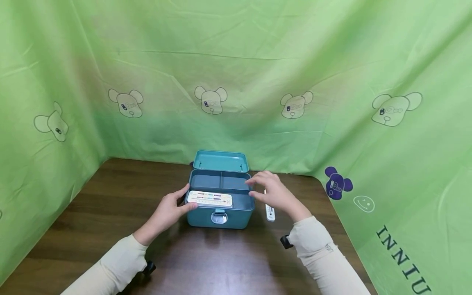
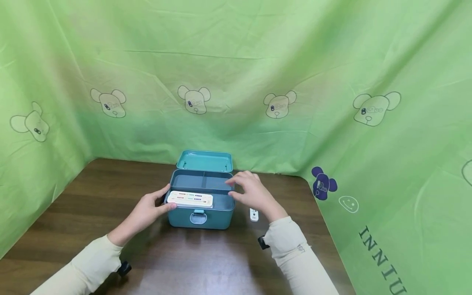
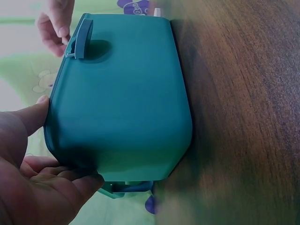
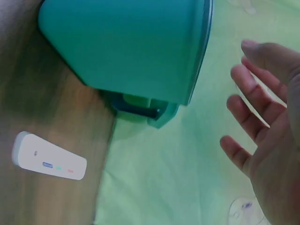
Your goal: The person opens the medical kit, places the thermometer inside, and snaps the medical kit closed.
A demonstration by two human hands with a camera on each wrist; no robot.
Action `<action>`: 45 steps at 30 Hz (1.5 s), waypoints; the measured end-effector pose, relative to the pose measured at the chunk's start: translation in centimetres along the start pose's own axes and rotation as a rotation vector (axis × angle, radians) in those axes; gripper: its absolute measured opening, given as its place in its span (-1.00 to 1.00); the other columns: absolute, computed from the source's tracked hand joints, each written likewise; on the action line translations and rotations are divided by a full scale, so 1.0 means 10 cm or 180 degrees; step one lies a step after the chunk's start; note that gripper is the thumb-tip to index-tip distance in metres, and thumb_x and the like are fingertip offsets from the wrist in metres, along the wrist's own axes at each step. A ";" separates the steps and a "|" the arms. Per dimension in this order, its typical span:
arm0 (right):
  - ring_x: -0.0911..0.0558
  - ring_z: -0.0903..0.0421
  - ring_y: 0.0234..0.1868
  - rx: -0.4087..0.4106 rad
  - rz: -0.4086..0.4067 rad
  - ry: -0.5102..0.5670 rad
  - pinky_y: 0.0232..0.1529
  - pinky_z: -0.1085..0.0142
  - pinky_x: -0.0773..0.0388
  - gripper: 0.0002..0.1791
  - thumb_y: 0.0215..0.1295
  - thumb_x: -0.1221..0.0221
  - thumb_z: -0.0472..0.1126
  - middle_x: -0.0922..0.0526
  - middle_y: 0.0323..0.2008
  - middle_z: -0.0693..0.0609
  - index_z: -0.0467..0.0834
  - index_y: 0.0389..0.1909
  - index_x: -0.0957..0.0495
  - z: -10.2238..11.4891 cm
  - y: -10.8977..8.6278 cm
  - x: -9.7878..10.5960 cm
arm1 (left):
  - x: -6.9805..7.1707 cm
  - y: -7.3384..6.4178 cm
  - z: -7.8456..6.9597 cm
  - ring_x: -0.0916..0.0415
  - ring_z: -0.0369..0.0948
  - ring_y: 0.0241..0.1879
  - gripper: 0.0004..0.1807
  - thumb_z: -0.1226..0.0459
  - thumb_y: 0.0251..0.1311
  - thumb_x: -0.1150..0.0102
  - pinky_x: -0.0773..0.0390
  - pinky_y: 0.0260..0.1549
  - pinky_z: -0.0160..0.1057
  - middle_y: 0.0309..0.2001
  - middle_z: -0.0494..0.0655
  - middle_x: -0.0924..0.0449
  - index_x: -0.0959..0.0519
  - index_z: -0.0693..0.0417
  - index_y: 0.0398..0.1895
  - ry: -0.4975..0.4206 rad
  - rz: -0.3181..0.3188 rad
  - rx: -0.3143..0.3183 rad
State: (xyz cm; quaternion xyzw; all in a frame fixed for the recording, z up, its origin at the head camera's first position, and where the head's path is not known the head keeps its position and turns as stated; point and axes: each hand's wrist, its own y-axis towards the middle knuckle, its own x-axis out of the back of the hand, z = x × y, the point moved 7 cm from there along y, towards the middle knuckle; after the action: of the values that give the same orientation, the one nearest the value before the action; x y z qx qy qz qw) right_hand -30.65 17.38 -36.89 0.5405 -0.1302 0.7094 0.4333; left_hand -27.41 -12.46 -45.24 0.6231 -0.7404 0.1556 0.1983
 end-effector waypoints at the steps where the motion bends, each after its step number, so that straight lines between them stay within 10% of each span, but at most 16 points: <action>1: -0.52 -0.04 0.17 -0.0046 -0.0098 0.0013 0.27 -0.09 -0.29 -0.64 0.30 -0.39 -0.18 -0.70 0.02 0.02 -0.13 0.10 -0.69 -0.04 -0.05 0.02 | 0.00 0.00 0.00 -0.25 0.06 0.50 -0.01 -0.05 0.23 -0.41 -0.42 0.32 0.03 0.55 0.12 -0.20 -0.16 0.14 0.59 -0.0005 0.0003 0.0007; 20: -0.50 -0.14 0.16 -0.1003 -0.1085 0.0138 0.17 -0.07 -0.25 -0.54 0.21 -0.45 -0.19 -0.69 0.04 -0.13 -0.20 0.13 -0.66 -0.63 -0.67 -0.18 | -0.02 -0.03 -0.03 -0.21 0.08 0.52 0.01 -0.06 0.23 -0.41 -0.38 0.36 0.05 0.57 0.12 -0.16 -0.13 0.13 0.60 0.0035 0.0034 0.0055; 45: -0.55 -0.23 0.02 -0.2616 -0.0604 -0.0119 -0.03 -0.13 -0.32 -0.27 0.02 -0.54 0.10 -0.73 -0.06 -0.10 -0.22 0.15 -0.63 -1.14 -1.05 -0.76 | -0.01 -0.04 -0.06 -0.24 0.06 0.50 -0.03 -0.05 0.27 -0.38 -0.40 0.36 0.05 0.55 0.17 -0.19 -0.15 0.20 0.58 0.0105 0.0000 -0.0131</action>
State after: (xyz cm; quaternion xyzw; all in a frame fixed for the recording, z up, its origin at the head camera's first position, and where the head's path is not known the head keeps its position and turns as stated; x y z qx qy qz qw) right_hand -29.84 27.44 -50.92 0.3451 -0.3598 0.5455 0.6737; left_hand -26.96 -12.19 -44.76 0.6161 -0.7402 0.1506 0.2233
